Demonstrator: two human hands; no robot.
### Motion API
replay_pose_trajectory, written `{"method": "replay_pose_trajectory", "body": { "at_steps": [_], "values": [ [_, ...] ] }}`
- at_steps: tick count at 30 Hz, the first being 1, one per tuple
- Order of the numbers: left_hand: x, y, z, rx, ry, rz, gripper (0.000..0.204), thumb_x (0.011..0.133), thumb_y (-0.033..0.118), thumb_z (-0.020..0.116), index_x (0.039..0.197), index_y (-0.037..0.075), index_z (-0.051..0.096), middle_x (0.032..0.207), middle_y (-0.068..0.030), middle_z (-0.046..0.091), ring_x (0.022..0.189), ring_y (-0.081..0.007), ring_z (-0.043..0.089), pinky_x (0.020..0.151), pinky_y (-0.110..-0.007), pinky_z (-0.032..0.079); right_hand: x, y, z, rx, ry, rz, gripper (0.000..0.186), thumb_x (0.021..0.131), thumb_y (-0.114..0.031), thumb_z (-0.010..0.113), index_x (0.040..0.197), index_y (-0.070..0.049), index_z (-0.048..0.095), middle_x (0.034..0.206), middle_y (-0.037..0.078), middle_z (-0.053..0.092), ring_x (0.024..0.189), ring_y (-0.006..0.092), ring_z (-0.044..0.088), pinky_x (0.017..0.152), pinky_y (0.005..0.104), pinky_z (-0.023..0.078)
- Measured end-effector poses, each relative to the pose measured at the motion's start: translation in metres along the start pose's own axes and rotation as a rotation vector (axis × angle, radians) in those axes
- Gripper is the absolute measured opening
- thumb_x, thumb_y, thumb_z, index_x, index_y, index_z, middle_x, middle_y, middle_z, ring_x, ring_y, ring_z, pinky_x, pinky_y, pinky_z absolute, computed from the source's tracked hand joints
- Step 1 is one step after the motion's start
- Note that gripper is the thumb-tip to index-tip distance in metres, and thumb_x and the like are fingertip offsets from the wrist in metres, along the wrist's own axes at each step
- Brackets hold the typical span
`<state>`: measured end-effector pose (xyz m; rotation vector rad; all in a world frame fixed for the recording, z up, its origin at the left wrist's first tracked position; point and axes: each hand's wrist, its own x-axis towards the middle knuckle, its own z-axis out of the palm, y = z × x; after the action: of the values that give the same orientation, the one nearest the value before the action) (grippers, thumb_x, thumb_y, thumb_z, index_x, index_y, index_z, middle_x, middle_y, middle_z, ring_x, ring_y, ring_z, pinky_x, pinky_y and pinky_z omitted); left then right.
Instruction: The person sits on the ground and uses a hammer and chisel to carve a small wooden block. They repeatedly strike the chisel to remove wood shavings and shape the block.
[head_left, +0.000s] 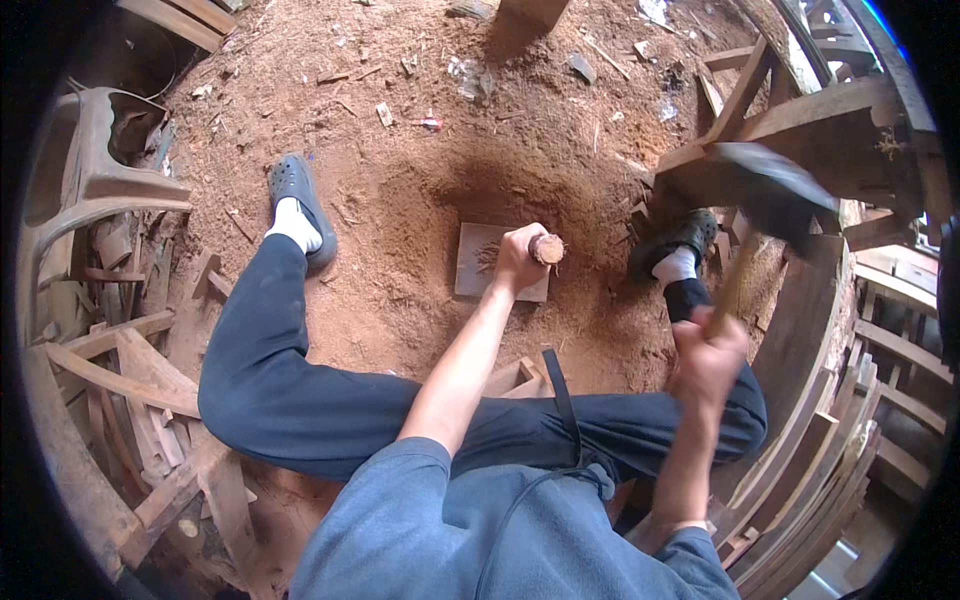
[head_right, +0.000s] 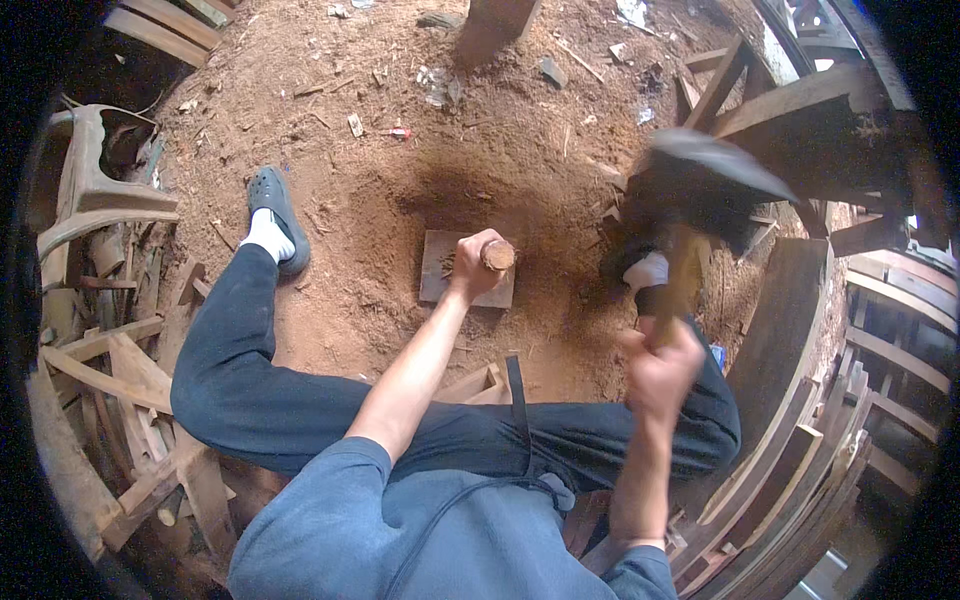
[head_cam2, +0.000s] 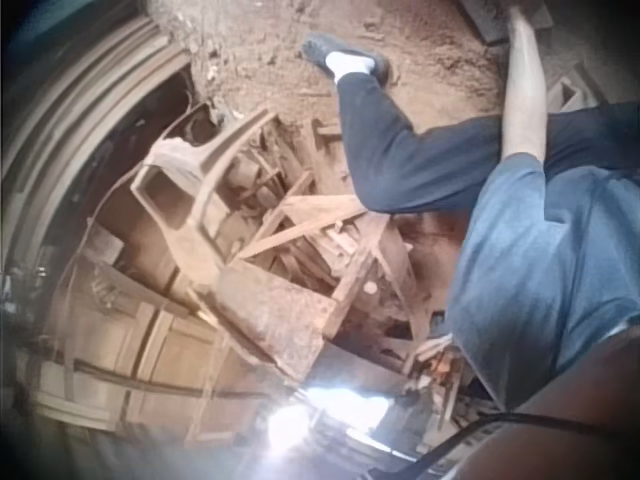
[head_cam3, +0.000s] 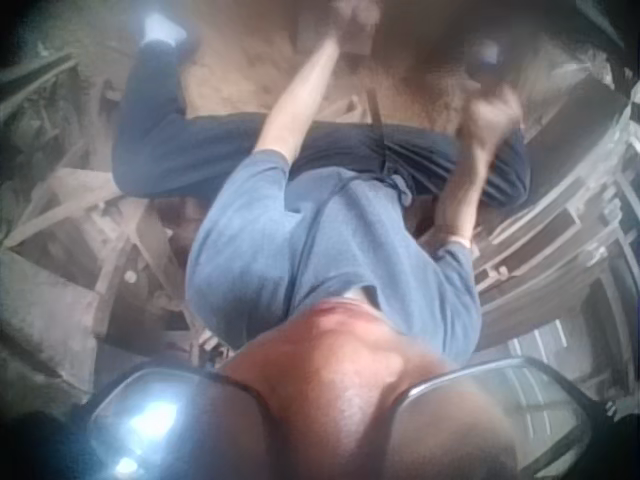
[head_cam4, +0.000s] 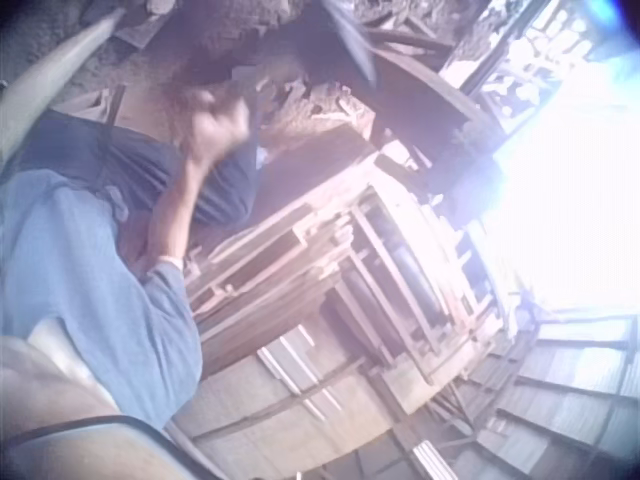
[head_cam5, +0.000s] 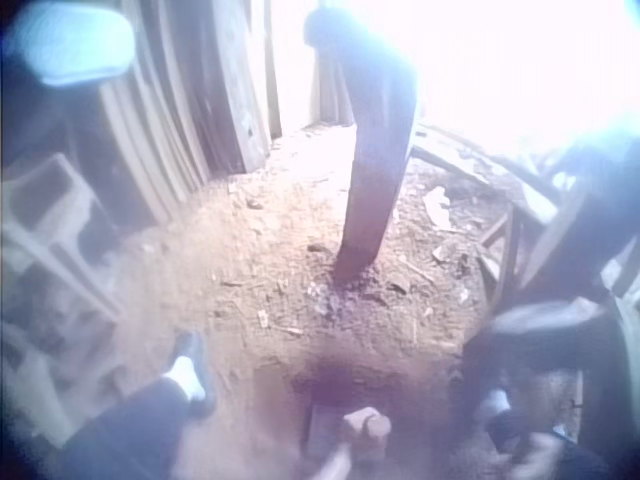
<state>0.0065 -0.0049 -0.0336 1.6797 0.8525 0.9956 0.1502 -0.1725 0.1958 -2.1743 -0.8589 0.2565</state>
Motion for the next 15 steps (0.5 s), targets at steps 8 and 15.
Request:
{"method": "replay_pose_trajectory", "body": {
  "at_steps": [8,15],
  "values": [
    [-0.001,-0.004,0.004,0.012,0.022,-0.014,0.011,0.07,0.007,0.069,0.072,0.005,0.058,0.069,-0.0148,0.064,0.067,-0.0318,0.066,0.059,-0.036,0.051,-0.028,-0.053,0.045,0.141,0.167,-0.156,0.009,0.073,0.001,0.054,0.082,-0.001,0.054,0.067,0.011,0.054,0.057,0.0193,0.053,0.057,0.0333,0.047],
    [-0.007,0.002,-0.001,0.044,-0.057,-0.008,0.013,0.069,0.007,0.067,0.07,0.004,0.054,0.07,-0.0175,0.061,0.07,-0.0351,0.064,0.059,-0.039,0.05,-0.033,0.017,0.029,0.121,-0.159,0.245,0.007,0.07,-0.005,0.06,0.074,0.001,0.06,0.059,0.002,0.053,0.055,0.0097,0.047,0.05,0.0268,0.04]
  ]
}}
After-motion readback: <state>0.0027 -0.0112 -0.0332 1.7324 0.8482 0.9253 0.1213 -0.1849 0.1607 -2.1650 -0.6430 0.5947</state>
